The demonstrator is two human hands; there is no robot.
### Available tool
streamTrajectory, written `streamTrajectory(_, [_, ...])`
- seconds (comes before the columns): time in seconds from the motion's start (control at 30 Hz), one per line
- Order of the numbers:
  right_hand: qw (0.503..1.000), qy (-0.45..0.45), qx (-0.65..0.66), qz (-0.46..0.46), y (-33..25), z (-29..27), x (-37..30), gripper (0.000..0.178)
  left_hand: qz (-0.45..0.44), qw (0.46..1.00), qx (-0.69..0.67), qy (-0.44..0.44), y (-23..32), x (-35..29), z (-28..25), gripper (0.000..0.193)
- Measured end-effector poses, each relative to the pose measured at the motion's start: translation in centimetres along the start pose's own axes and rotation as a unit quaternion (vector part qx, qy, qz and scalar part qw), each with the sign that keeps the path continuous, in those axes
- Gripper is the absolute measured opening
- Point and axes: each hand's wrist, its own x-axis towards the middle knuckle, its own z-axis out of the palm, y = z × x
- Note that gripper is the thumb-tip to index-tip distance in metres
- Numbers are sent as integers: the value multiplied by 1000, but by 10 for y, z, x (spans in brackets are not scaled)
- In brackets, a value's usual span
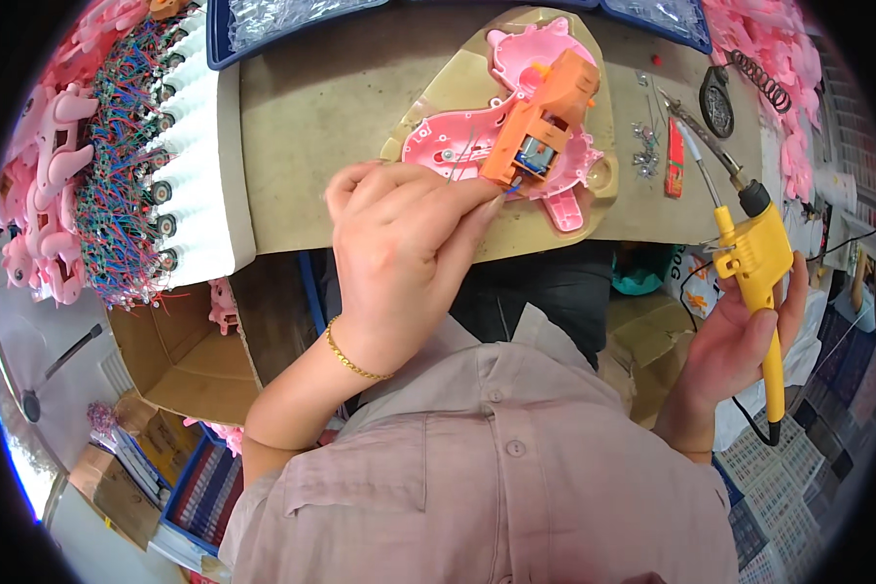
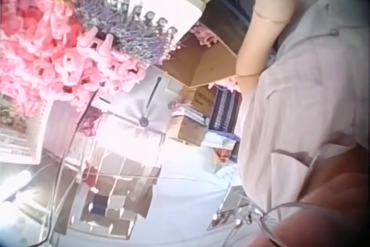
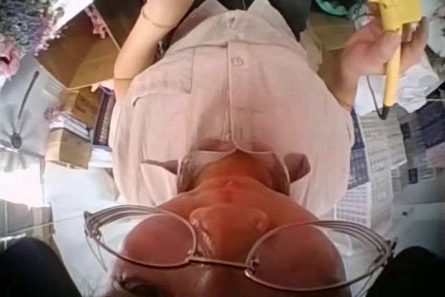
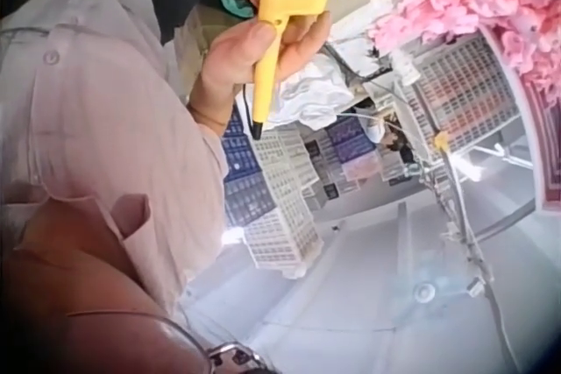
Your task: Assemble electronic components and plastic shells for toy ponies at a factory workbench.
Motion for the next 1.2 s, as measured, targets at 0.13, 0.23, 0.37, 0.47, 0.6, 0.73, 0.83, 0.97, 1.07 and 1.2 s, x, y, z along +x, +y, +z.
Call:
streamTrajectory(0.13, [1000, 3, 10, 10, -7, 5, -7, 70, -1, 1000, 17, 16, 0, -3, 2, 11])
streamTrajectory(0.23, [999, 31, 3, 20, -9, 6, -10, 78, -14, 1000, 20, 7, 1, -1, 0, 11])
streamTrajectory(0.37, [999, 26, 2, 38, -9, 5, -12, 81, 2, 999, 41, 3, 2, 1, -2, 12])
streamTrajectory(0.47, [999, 18, 13, 44, -9, 4, -14, 81, 14, 999, 51, 0, 6, 2, -6, 13])
streamTrajectory(0.6, [999, -2, 29, 43, -7, 6, -17, 79, 5, 999, 34, 18, 3, -1, 5, 13])
streamTrajectory(0.73, [997, -63, 34, 27, -5, -3, -19, 73, 15, 999, 20, 31, -1, -1, 7, 12])
streamTrajectory(0.83, [997, -66, 33, 22, -4, -4, -19, 73, 20, 999, 17, 31, -3, -1, 5, 12])
streamTrajectory(0.97, [997, -64, 28, 23, -2, -5, -18, 73, 18, 999, 26, 26, -1, 0, 2, 10])
streamTrajectory(1.07, [997, -66, 35, 25, 0, -4, -19, 73, 35, 998, 38, 39, 1, 0, 1, 15])
streamTrajectory(1.2, [995, -79, 33, 41, -2, -5, -20, 73, 20, 999, 29, 29, 3, -1, 1, 12])
